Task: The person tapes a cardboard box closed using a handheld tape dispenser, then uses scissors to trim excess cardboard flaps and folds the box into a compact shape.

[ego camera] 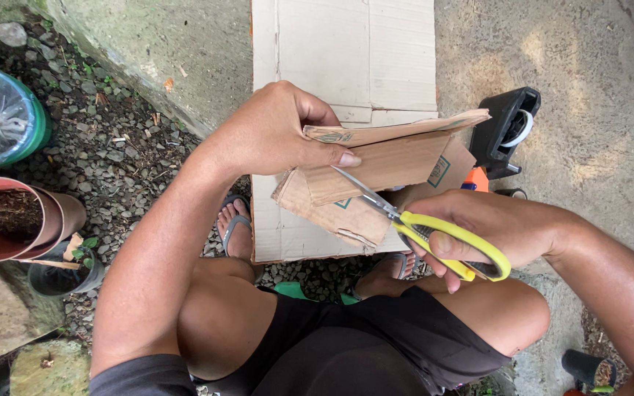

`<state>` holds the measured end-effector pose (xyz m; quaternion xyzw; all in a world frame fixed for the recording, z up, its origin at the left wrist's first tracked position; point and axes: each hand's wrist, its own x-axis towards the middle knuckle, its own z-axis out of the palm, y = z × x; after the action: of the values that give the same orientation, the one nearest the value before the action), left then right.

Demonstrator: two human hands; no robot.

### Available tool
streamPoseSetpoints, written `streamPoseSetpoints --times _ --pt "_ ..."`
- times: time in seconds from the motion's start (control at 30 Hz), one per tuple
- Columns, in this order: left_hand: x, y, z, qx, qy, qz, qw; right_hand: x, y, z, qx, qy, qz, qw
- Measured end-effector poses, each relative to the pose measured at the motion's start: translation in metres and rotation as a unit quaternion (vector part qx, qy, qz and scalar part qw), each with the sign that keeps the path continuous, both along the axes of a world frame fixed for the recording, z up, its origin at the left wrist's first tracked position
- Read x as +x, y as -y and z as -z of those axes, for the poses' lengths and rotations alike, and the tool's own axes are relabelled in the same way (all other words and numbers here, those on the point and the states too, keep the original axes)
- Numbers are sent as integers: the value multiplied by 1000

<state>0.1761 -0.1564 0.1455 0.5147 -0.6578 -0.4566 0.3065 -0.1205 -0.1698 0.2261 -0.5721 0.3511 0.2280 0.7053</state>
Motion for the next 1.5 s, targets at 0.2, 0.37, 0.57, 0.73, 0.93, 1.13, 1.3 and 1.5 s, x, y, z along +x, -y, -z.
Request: streamPoseSetpoints --times 0.2,0.37,0.57,0.73,0.93,1.13,1.3,1.5 --pt "0 1 -2 12 0 1 1000 6 -3 -4 -26 -36 -2 999" --pt "-2 0 -1 -2 11 3 1000 16 -5 -9 -53 -110 -2 993" --pt "-3 1 -4 18 17 16 1000 28 -8 -14 -70 -158 -12 985" --pt "-3 0 -5 17 12 24 1000 28 -11 -12 -90 -158 -39 983" --pt "-3 -1 -7 25 18 22 999 13 -7 -1 -22 -118 1 993" --pt "-4 -1 -8 42 25 17 999 2 -3 7 -19 -33 -8 999" --pt "-3 -1 -7 25 16 17 999 3 -6 10 -37 -59 -15 997" --pt "-1 -2 -4 28 13 16 999 4 -9 14 -20 -66 11 998"
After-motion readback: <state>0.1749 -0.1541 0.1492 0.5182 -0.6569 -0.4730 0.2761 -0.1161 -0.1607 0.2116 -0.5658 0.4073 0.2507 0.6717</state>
